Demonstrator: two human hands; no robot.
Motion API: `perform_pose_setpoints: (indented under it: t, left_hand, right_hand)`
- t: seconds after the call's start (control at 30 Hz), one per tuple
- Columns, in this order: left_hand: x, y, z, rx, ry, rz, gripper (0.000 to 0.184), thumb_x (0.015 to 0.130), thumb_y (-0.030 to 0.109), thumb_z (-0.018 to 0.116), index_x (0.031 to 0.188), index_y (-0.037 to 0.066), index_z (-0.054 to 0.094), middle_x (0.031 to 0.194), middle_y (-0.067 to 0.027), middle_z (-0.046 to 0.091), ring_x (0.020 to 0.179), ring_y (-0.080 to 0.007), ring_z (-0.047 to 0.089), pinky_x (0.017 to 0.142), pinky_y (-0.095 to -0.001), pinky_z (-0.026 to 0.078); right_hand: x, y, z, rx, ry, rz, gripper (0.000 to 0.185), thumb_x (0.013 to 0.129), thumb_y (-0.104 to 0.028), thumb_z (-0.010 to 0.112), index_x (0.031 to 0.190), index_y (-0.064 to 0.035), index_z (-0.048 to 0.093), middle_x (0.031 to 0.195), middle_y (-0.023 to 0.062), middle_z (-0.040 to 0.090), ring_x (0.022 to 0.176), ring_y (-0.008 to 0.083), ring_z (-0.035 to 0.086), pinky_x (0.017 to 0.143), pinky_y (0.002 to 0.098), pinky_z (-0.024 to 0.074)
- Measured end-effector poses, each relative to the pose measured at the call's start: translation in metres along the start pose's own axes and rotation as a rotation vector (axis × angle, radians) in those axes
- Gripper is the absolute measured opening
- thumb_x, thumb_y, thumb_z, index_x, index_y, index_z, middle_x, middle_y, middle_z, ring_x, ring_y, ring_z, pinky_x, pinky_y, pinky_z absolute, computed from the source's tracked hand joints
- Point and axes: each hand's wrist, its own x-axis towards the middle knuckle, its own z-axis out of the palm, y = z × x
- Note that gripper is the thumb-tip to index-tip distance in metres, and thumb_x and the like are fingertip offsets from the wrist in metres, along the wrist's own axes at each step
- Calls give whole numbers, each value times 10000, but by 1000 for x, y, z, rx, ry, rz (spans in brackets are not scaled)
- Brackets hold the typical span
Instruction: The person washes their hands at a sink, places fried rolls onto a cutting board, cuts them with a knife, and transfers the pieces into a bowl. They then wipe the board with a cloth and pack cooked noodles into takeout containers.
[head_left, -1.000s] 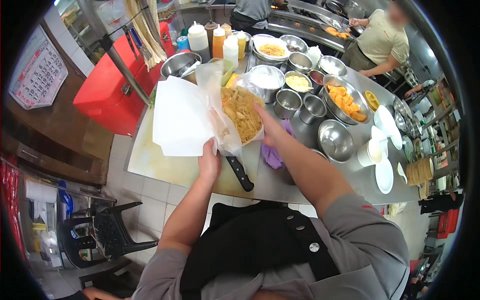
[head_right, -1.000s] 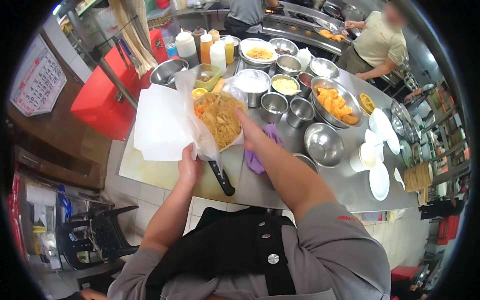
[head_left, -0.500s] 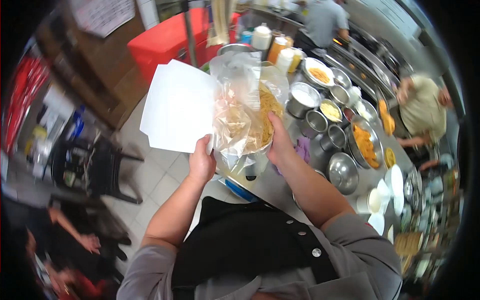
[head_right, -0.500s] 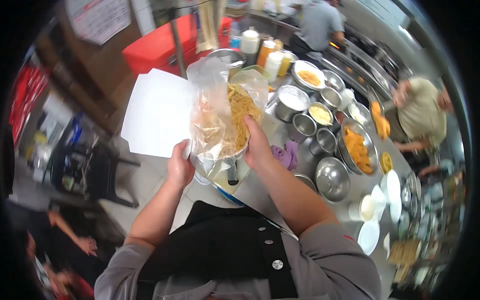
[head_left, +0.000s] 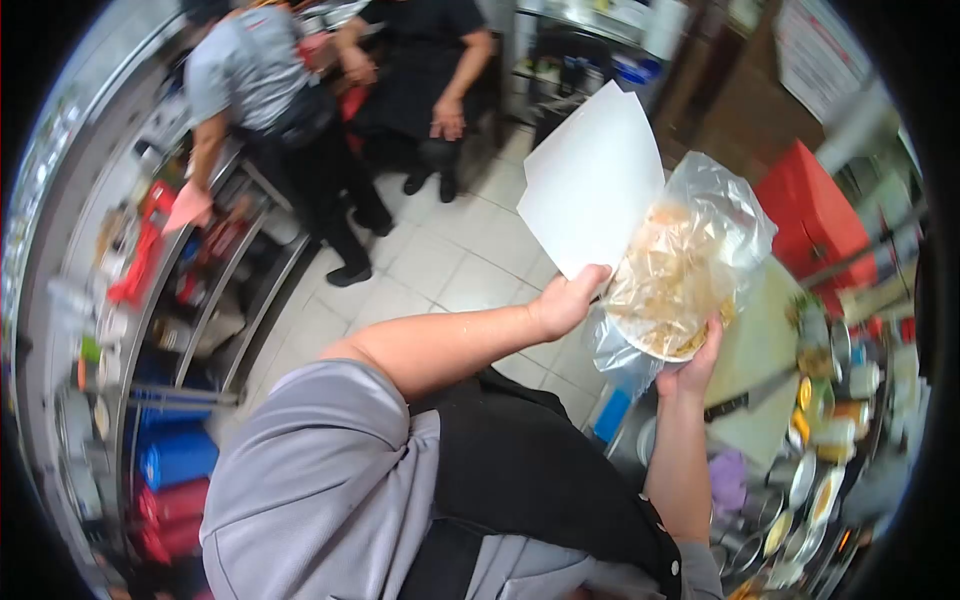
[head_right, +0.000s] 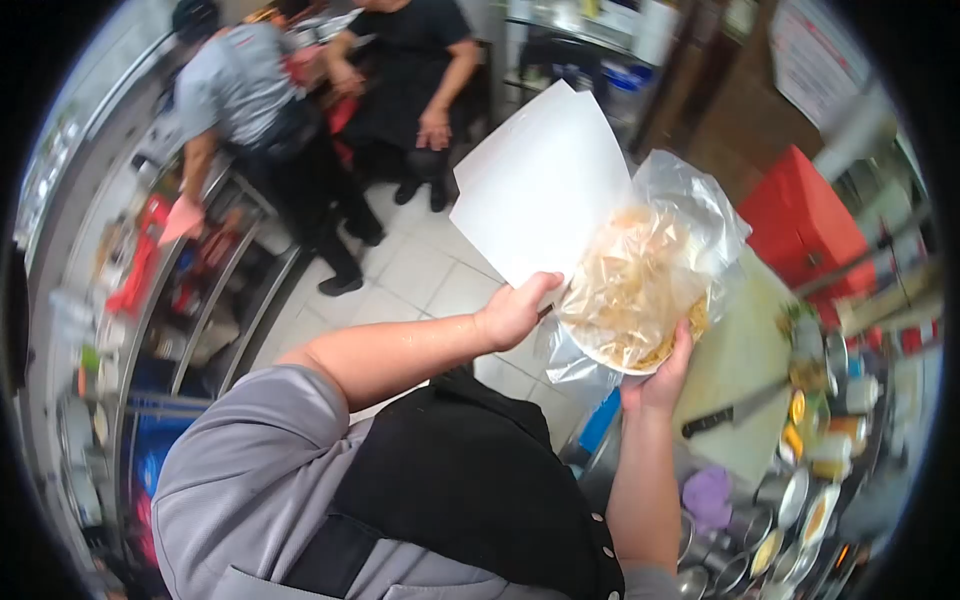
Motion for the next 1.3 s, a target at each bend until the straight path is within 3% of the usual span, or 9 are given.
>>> perform_pose_setpoints:
  t: [0.03, 0.53, 0.7, 0.77, 0.9, 1.0, 1.07, 1.17, 1.3]
  left_hand:
    - [1, -14, 81, 81, 46, 42, 444, 982, 347, 486, 1166, -26, 642, 1080, -67, 666, 1003, -173, 592, 916, -318, 457]
    - [-60, -19, 151, 138, 769, 299, 367, 1023, 216, 437, 1212, -62, 585, 1190, -131, 647, 1107, -253, 575, 1018, -348, 410]
    - [-87, -39, 155, 749, 1155, 444, 290, 980, 84, 511, 1254, -3, 550, 1179, -216, 636, 1122, -360, 589, 1006, -392, 441]
    - [-104, -56, 160, 1043, 1384, 389, 262, 1018, 138, 463, 1188, -31, 568, 1127, -220, 649, 1051, -351, 612, 965, -397, 463]
    - [-137, -37, 202, 1037, 1701, 195, 262, 1015, 119, 466, 1221, -26, 540, 1172, -273, 626, 1101, -400, 602, 986, -419, 463]
    - [-158, -87, 103, 337, 1865, 357, 351, 1010, 206, 498, 1237, -59, 529, 1186, -210, 622, 1122, -309, 592, 1012, -388, 446]
    - [-177, -59, 98, -162, 1914, 539, 417, 1002, 240, 514, 1238, -105, 512, 1216, -123, 597, 1161, -209, 560, 1055, -356, 423]
    - [-209, -20, 83, -398, 1791, 945, 404, 994, 218, 514, 1244, -99, 515, 1244, -132, 591, 1181, -232, 555, 1073, -382, 408]
    - [-268, 17, -16, -376, 1795, 920, 490, 989, 305, 517, 1286, -85, 531, 1257, -147, 580, 1162, -219, 550, 1032, -370, 413]
  right_hand:
    - [12, -53, -66, 61, -65, 52, 582, 1010, -430, 463, 1463, -67, 416, 1436, 88, 524, 1298, 272, 521, 1085, 432, 421]
    - [110, -51, -40, -106, -721, 606, 520, 1031, -411, 424, 1396, -44, 471, 1358, 109, 571, 1227, 259, 566, 1039, 402, 456]
    - [120, -19, 10, -171, -986, 750, 534, 1025, -405, 459, 1421, -48, 443, 1379, 109, 556, 1260, 253, 543, 1065, 400, 431]
    - [107, -9, 30, -166, -1117, 918, 535, 1023, -389, 477, 1430, -45, 431, 1386, 108, 551, 1270, 249, 534, 1076, 398, 423]
    - [71, 8, 75, -208, -1338, 1094, 525, 1007, -381, 499, 1409, -46, 460, 1354, 105, 582, 1234, 249, 565, 1055, 395, 448]
    - [45, 93, 126, -251, -1417, 1247, 519, 1004, -375, 508, 1402, -44, 468, 1338, 101, 597, 1215, 241, 580, 1043, 387, 460]
    - [18, 109, 148, -267, -1486, 1299, 512, 1008, -368, 509, 1402, -44, 467, 1332, 98, 600, 1209, 232, 583, 1040, 379, 460]
    - [-30, 120, 185, -288, -1551, 1282, 499, 1010, -364, 509, 1394, -47, 471, 1320, 93, 606, 1197, 219, 588, 1034, 366, 461]
    - [-82, 196, 260, -219, -1557, 1276, 485, 1006, -344, 514, 1393, -54, 469, 1323, 96, 599, 1193, 233, 588, 1035, 378, 459]
